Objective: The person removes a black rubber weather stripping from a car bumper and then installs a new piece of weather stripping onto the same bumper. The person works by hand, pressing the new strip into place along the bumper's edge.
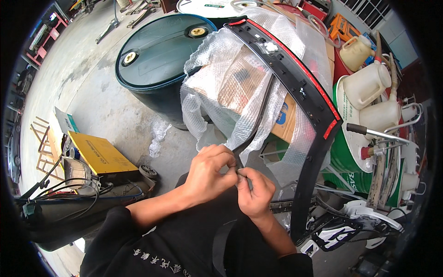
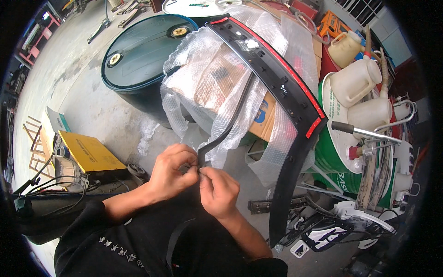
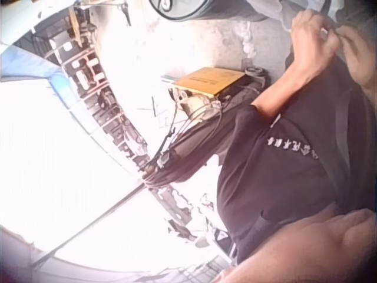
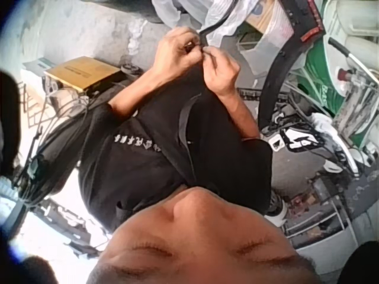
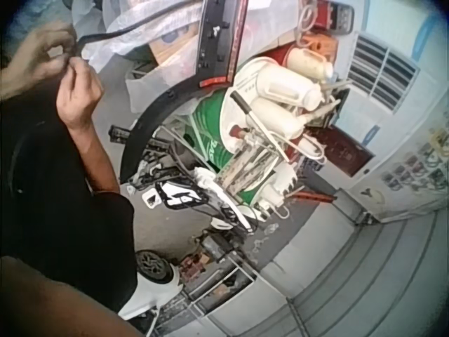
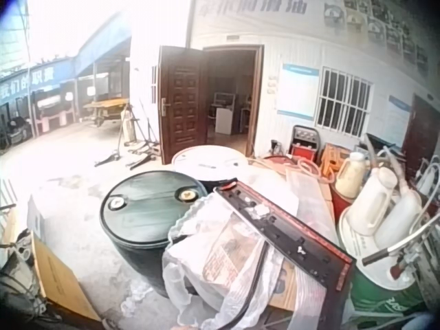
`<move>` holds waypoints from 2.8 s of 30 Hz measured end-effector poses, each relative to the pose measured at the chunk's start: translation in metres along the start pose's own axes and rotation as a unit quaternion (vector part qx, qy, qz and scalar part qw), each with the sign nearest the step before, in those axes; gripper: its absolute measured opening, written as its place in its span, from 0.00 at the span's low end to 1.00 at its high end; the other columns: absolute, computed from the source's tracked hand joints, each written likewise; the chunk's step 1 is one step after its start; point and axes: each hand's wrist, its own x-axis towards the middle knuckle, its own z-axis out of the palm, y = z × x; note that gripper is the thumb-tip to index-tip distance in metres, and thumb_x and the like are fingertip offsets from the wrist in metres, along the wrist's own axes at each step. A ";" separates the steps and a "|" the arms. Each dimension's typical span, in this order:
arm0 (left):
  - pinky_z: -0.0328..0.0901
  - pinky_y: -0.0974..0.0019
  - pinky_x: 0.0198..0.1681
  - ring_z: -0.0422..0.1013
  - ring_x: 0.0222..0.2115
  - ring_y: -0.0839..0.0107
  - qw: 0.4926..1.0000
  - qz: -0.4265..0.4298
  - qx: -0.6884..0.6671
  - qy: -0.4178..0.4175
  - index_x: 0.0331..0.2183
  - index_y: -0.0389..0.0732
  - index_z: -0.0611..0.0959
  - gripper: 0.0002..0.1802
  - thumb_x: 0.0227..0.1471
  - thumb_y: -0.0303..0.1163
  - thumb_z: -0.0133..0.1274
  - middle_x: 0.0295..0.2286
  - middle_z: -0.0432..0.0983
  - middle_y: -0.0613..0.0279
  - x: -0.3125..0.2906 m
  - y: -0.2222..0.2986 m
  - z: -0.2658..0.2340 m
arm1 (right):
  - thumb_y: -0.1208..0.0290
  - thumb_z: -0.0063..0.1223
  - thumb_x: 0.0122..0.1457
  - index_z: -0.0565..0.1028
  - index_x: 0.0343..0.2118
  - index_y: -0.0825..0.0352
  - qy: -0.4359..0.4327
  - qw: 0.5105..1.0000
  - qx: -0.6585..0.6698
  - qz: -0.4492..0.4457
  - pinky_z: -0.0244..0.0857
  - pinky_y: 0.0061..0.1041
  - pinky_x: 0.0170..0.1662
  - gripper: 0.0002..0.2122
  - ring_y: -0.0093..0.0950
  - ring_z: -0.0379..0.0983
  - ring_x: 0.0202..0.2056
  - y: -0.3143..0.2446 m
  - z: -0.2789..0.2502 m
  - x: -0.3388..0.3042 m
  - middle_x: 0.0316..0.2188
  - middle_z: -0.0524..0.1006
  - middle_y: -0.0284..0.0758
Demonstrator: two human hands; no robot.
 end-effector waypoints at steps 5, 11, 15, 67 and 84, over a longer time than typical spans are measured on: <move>0.64 0.59 0.33 0.71 0.29 0.58 0.999 0.045 0.024 0.005 0.23 0.38 0.78 0.07 0.34 0.22 0.58 0.26 0.76 0.61 0.001 -0.004 -0.001 | 0.82 0.56 0.56 0.77 0.35 0.72 0.015 0.996 0.056 0.062 0.68 0.26 0.30 0.04 0.32 0.76 0.25 0.001 0.001 -0.007 0.25 0.78 0.40; 0.66 0.59 0.34 0.70 0.29 0.57 1.000 0.021 0.007 0.014 0.22 0.38 0.77 0.07 0.34 0.23 0.58 0.26 0.75 0.60 0.001 -0.006 0.000 | 0.79 0.55 0.59 0.76 0.36 0.74 0.024 0.975 0.157 0.158 0.65 0.18 0.29 0.04 0.16 0.70 0.26 0.004 0.000 -0.014 0.24 0.77 0.31; 0.66 0.58 0.34 0.70 0.30 0.56 1.000 -0.012 -0.022 0.001 0.23 0.37 0.77 0.08 0.35 0.23 0.59 0.27 0.75 0.59 0.000 -0.007 -0.001 | 0.80 0.53 0.61 0.74 0.38 0.75 0.020 0.968 0.190 0.164 0.63 0.15 0.32 0.05 0.14 0.68 0.29 0.007 0.001 -0.015 0.27 0.76 0.29; 0.67 0.60 0.34 0.69 0.31 0.59 0.975 0.179 0.035 -0.126 0.29 0.39 0.80 0.08 0.41 0.26 0.60 0.30 0.72 0.60 0.029 -0.005 -0.007 | 0.86 0.46 0.61 0.73 0.38 0.76 -0.131 0.919 0.233 0.289 0.74 0.22 0.40 0.05 0.22 0.77 0.34 0.019 -0.039 -0.014 0.35 0.79 0.37; 0.67 0.59 0.29 0.70 0.27 0.59 0.984 0.073 0.135 -0.087 0.29 0.40 0.83 0.09 0.38 0.24 0.64 0.26 0.73 0.62 -0.006 0.010 -0.001 | 0.85 0.57 0.50 0.74 0.30 0.71 -0.002 0.992 -0.024 0.122 0.70 0.28 0.28 0.05 0.34 0.76 0.25 -0.001 -0.005 -0.011 0.26 0.76 0.39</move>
